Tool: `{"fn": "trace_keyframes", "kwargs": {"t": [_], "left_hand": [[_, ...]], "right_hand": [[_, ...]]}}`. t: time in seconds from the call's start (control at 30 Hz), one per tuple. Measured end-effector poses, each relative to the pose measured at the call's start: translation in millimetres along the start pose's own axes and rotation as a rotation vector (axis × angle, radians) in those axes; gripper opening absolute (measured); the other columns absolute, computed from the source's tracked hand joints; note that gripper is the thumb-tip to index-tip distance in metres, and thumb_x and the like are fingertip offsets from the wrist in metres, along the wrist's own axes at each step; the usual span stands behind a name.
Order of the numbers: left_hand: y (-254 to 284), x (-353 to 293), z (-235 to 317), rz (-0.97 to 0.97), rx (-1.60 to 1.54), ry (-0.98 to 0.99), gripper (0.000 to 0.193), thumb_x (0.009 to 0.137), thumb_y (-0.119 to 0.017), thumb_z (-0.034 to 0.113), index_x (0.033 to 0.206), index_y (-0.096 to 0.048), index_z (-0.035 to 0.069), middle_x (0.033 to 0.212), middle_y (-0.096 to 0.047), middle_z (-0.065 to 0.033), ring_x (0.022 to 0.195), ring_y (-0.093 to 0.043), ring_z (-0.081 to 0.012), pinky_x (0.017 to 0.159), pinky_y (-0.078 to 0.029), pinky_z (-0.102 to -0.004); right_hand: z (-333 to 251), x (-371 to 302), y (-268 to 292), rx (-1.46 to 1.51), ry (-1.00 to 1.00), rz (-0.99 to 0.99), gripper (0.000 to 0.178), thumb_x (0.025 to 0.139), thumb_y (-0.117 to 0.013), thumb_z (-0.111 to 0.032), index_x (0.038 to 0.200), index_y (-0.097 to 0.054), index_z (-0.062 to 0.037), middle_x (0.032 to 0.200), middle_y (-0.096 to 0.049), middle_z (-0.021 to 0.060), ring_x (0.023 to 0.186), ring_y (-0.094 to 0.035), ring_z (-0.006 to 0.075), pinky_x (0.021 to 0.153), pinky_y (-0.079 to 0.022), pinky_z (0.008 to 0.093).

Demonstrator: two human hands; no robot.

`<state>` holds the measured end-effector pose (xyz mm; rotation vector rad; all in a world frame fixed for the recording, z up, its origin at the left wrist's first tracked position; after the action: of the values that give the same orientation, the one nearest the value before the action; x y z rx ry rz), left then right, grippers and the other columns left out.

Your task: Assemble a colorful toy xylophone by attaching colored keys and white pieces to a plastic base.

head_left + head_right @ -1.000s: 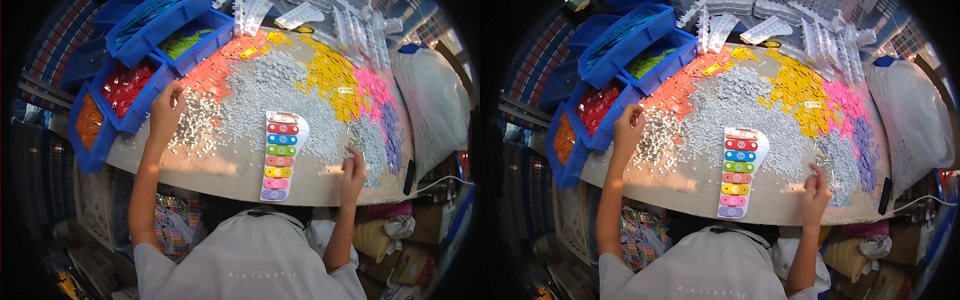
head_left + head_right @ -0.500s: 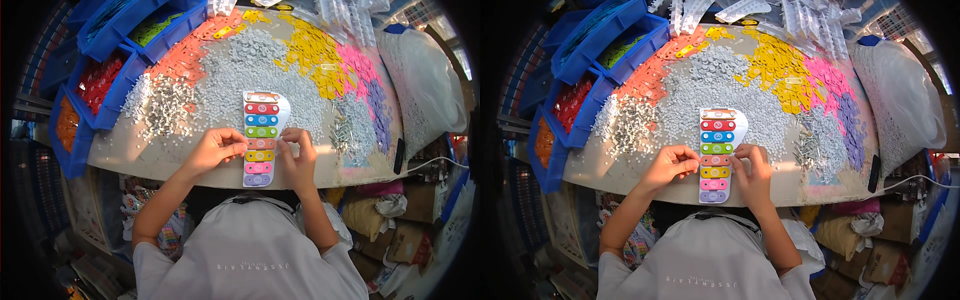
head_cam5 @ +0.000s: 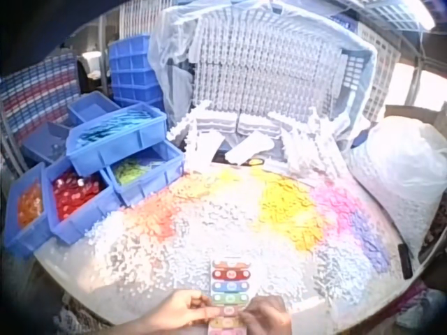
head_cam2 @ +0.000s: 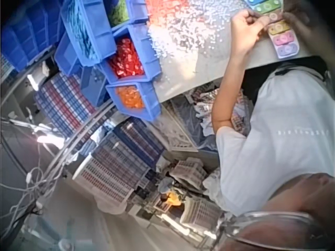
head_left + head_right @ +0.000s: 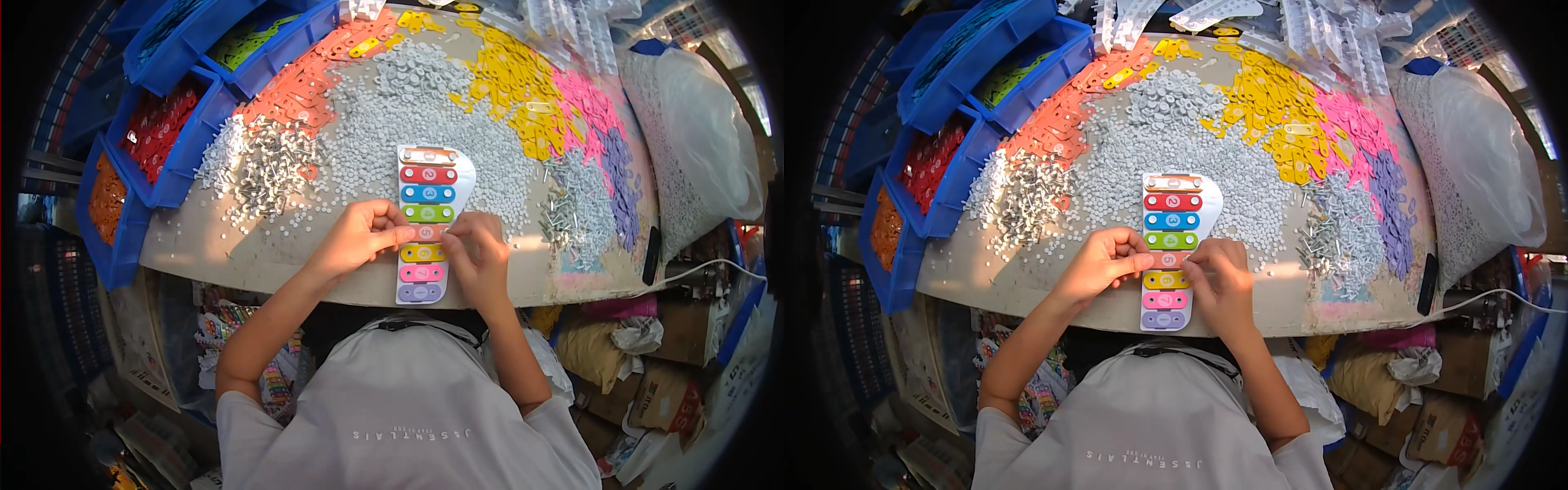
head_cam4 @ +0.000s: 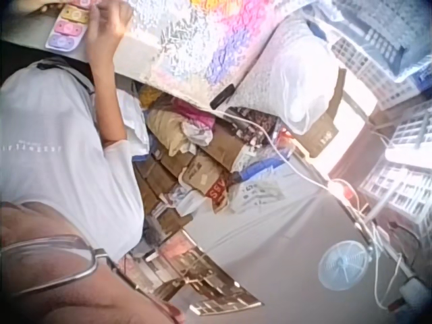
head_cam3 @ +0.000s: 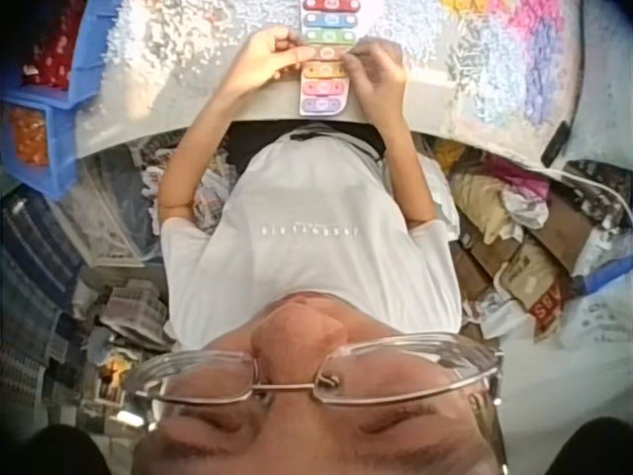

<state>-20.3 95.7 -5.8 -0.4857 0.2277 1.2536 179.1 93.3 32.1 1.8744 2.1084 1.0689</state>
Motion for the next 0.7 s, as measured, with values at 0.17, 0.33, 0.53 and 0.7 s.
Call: {"fn": "trace_keyframes", "kwargs": {"t": [0.17, 0.33, 0.53, 0.7], "left_hand": [[-2, 7, -3, 0.157, 0.182, -0.065, 0.049, 0.09, -0.078, 0.023, 0.122, -0.049, -0.001, 0.073, -0.064, -0.0034, 0.062, -0.053, -0.0031, 0.051, -0.037, -0.0193], [-2, 12, 0, 0.007, 0.128, 0.04, 0.062, 0.088, -0.081, 0.025, 0.13, -0.044, -0.002, 0.064, -0.059, -0.0007, 0.051, -0.045, -0.0021, 0.045, -0.03, -0.0204], [-13, 17, 13, -0.163, -0.035, 0.055, 0.062, 0.088, -0.081, 0.023, 0.136, -0.05, 0.001, 0.116, -0.069, -0.0077, 0.09, -0.069, -0.0105, 0.072, -0.057, -0.0251], [-15, 21, 8, -0.177, -0.036, -0.036, 0.057, 0.09, -0.079, 0.02, 0.136, -0.05, 0.001, 0.121, -0.069, -0.0101, 0.104, -0.069, -0.0168, 0.091, -0.057, -0.0323]], "right_hand": [[31, -10, -9, 0.465, -0.473, -0.028, 0.022, 0.092, -0.074, -0.012, 0.091, -0.055, -0.0019, 0.07, -0.058, 0.0025, 0.062, -0.053, 0.0086, 0.055, -0.043, 0.0242], [33, -2, -2, 0.544, -0.761, -0.285, 0.026, 0.096, -0.072, -0.02, 0.092, -0.053, -0.0025, 0.059, -0.053, -0.0012, 0.046, -0.044, 0.0051, 0.043, -0.034, 0.022], [37, -2, -9, 0.554, -0.882, -0.481, 0.032, 0.099, -0.067, -0.03, 0.085, -0.057, -0.0032, 0.059, -0.055, -0.0004, 0.043, -0.045, 0.0059, 0.04, -0.033, 0.023], [41, -5, -14, 0.571, -0.867, -0.489, 0.035, 0.1, -0.066, -0.032, 0.082, -0.059, -0.0028, 0.059, -0.054, -0.0004, 0.043, -0.046, 0.0062, 0.04, -0.034, 0.0232]]}}
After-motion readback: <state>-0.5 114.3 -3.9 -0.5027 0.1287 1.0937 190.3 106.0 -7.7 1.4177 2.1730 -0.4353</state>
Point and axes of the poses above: each hand's wrist, its own x-axis towards the middle knuckle, its own y-axis out of the back of the hand, z = x × y, the point moved 4 cm from there along x, towards the middle knuckle
